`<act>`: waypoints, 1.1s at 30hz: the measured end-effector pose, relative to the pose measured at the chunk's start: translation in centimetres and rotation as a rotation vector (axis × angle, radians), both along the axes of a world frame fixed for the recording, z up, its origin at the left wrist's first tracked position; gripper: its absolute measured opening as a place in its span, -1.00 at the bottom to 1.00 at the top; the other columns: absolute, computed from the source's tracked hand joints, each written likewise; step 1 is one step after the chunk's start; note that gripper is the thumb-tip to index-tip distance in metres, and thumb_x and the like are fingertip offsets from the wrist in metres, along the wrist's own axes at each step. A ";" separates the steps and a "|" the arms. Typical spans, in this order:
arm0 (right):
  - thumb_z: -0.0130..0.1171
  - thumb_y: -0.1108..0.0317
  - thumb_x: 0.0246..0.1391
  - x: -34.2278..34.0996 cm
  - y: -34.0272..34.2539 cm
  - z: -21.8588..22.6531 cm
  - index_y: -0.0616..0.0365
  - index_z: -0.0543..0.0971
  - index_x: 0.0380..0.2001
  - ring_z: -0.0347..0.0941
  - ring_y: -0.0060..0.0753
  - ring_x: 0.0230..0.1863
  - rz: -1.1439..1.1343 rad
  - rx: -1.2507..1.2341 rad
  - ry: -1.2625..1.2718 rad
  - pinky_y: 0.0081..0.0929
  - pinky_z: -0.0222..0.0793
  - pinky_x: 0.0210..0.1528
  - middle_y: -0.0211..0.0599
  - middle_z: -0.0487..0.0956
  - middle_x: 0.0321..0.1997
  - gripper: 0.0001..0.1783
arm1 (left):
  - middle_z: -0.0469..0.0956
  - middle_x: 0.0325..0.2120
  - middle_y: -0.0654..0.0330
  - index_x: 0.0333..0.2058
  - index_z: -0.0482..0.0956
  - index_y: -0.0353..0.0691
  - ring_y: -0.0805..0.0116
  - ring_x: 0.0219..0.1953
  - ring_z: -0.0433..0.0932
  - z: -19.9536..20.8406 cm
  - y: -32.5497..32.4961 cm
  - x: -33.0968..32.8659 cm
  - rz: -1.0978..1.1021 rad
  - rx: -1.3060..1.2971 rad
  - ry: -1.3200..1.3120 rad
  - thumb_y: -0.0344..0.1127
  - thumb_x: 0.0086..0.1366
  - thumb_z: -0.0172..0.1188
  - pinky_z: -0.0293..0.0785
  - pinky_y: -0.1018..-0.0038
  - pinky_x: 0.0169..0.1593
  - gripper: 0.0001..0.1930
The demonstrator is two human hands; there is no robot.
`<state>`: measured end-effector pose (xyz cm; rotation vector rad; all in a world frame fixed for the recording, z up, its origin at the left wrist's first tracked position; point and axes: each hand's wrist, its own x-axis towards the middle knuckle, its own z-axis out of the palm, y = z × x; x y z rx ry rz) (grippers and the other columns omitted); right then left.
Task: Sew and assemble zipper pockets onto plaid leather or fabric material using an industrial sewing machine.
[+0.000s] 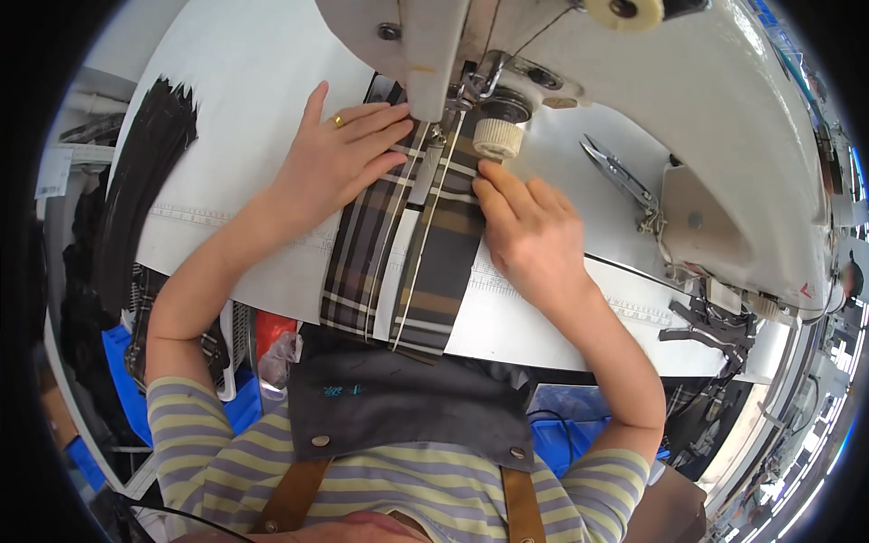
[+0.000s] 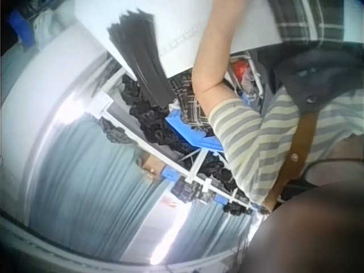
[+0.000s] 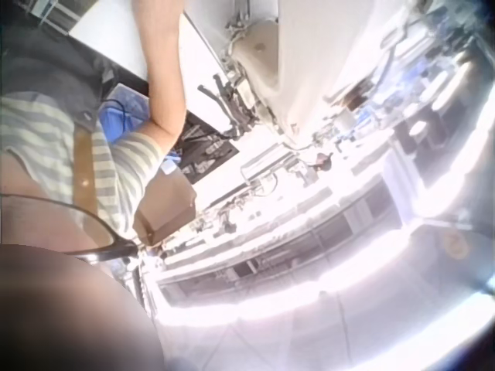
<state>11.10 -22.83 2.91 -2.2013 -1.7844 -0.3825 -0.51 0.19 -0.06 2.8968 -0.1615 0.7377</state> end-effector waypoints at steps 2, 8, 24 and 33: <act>0.14 0.61 -0.19 0.4 0.3 0.4 0.15 0.57 -0.19 0.50 -0.27 -0.41 -0.016 0.179 0.189 -0.43 0.42 -0.42 -0.28 0.56 -0.04 -0.62 | 0.53 -0.09 0.36 -0.01 0.51 -0.07 0.37 0.00 0.47 0.0 -0.3 -0.3 -0.011 -0.042 -0.015 -0.20 0.19 0.22 -0.04 -0.14 0.23 -0.63; 0.22 0.45 -0.02 2.8 5.2 -1.6 0.09 0.58 -0.31 0.50 -0.28 -0.46 -0.132 0.121 -0.065 -0.43 0.37 -0.48 -0.23 0.54 -0.41 -0.85 | 0.40 0.09 0.30 0.02 0.47 -0.11 0.33 0.10 0.39 0.8 -1.2 -0.6 0.011 0.051 0.116 -0.23 0.18 0.20 -0.02 -0.19 0.23 -0.59; 0.20 0.37 0.01 5.2 1.0 -1.7 0.12 0.49 -0.44 0.33 -0.38 -0.66 -0.243 0.239 0.355 -0.45 0.28 -0.55 -0.34 0.38 -0.70 -0.90 | 0.49 0.02 0.29 -0.02 0.50 -0.13 0.38 0.09 0.40 0.3 -1.9 -0.3 -0.043 -0.004 0.037 -0.10 0.19 0.20 -0.03 -0.21 0.22 -0.59; 0.01 0.26 0.11 6.0 1.2 -1.9 0.11 0.48 -0.31 0.50 0.10 -0.38 -0.362 0.064 0.406 -0.08 0.40 -0.32 -0.03 0.56 -0.40 -0.82 | 0.47 0.03 0.34 0.00 0.51 -0.08 0.42 0.10 0.37 -0.4 -1.9 -0.1 -0.034 0.106 0.077 -0.13 0.14 0.24 -0.04 -0.19 0.22 -0.56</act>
